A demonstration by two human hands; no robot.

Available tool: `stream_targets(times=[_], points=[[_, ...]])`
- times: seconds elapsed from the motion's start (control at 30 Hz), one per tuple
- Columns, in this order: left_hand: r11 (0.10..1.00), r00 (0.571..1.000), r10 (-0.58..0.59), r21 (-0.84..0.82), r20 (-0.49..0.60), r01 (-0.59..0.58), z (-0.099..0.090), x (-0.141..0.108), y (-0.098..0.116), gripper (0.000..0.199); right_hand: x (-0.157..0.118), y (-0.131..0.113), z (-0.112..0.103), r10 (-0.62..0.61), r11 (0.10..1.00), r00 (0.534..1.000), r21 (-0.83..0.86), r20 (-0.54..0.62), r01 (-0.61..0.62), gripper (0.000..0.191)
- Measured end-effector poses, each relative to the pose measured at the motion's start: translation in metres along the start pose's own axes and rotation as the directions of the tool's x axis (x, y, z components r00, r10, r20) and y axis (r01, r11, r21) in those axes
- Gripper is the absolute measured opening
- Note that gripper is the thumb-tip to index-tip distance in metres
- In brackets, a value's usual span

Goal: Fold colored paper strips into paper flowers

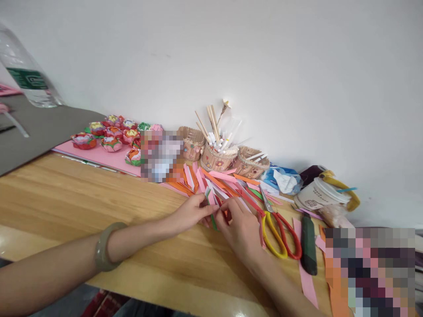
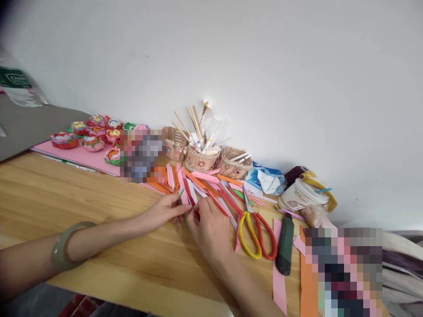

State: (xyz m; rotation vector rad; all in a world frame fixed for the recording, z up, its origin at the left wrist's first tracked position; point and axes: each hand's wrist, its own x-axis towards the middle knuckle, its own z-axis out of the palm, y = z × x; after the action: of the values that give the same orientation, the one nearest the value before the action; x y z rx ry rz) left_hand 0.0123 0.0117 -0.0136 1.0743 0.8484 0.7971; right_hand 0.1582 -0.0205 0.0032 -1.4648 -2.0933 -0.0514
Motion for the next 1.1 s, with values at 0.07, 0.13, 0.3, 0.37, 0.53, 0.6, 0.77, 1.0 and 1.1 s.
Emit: stream_targets(times=[0.07, 0.13, 0.3, 0.37, 0.53, 0.6, 0.77, 1.0, 1.1], points=[[0.999, 1.000, -0.021, -0.032, -0.007, 0.021, -0.001, -0.001, 0.002, 0.042, 0.001, 0.000, -0.001, 0.075, 0.988, 0.996, 0.129, 0.038, -0.080, 0.015], [0.998, 0.999, -0.036, -0.055, -0.021, 0.035, -0.001, -0.002, 0.005, 0.040, 0.003, 0.000, -0.002, 0.130, 0.963, 0.989, 0.230, 0.066, -0.141, 0.015], [0.996, 0.996, -0.048, -0.073, -0.072, 0.042, 0.000, -0.003, 0.008, 0.026, 0.005, 0.003, -0.008, 0.204, 0.919, 0.979, 0.340, 0.030, -0.201, 0.015], [0.996, 0.995, -0.036, -0.089, -0.093, 0.028, 0.000, -0.003, 0.008, 0.024, 0.006, 0.005, -0.011, 0.250, 0.894, 0.968, 0.386, -0.012, -0.226, 0.015], [0.981, 0.996, -0.022, -0.195, -0.081, 0.005, -0.001, -0.002, 0.009, 0.023, 0.010, 0.012, -0.013, 0.323, 0.881, 0.944, 0.384, -0.063, -0.276, 0.015], [0.975, 0.996, -0.018, -0.224, -0.085, -0.002, -0.002, -0.002, 0.009, 0.023, 0.010, 0.012, -0.012, 0.329, 0.894, 0.944, 0.330, -0.025, -0.303, 0.014], [0.978, 0.992, -0.001, -0.206, -0.130, -0.026, -0.003, -0.002, 0.010, 0.018, 0.006, 0.002, -0.008, 0.216, 0.793, 0.947, 0.524, 0.238, -0.312, 0.014], [0.975, 0.992, 0.009, -0.218, -0.127, -0.037, -0.004, -0.001, 0.009, 0.016, 0.007, 0.000, 0.001, 0.217, 0.516, 0.873, 0.708, 0.436, -0.482, 0.018], [0.972, 0.991, 0.020, -0.228, -0.130, -0.049, -0.005, -0.002, 0.010, 0.016, 0.009, 0.003, 0.000, 0.285, 0.422, 0.850, 0.738, 0.443, -0.526, 0.023]])
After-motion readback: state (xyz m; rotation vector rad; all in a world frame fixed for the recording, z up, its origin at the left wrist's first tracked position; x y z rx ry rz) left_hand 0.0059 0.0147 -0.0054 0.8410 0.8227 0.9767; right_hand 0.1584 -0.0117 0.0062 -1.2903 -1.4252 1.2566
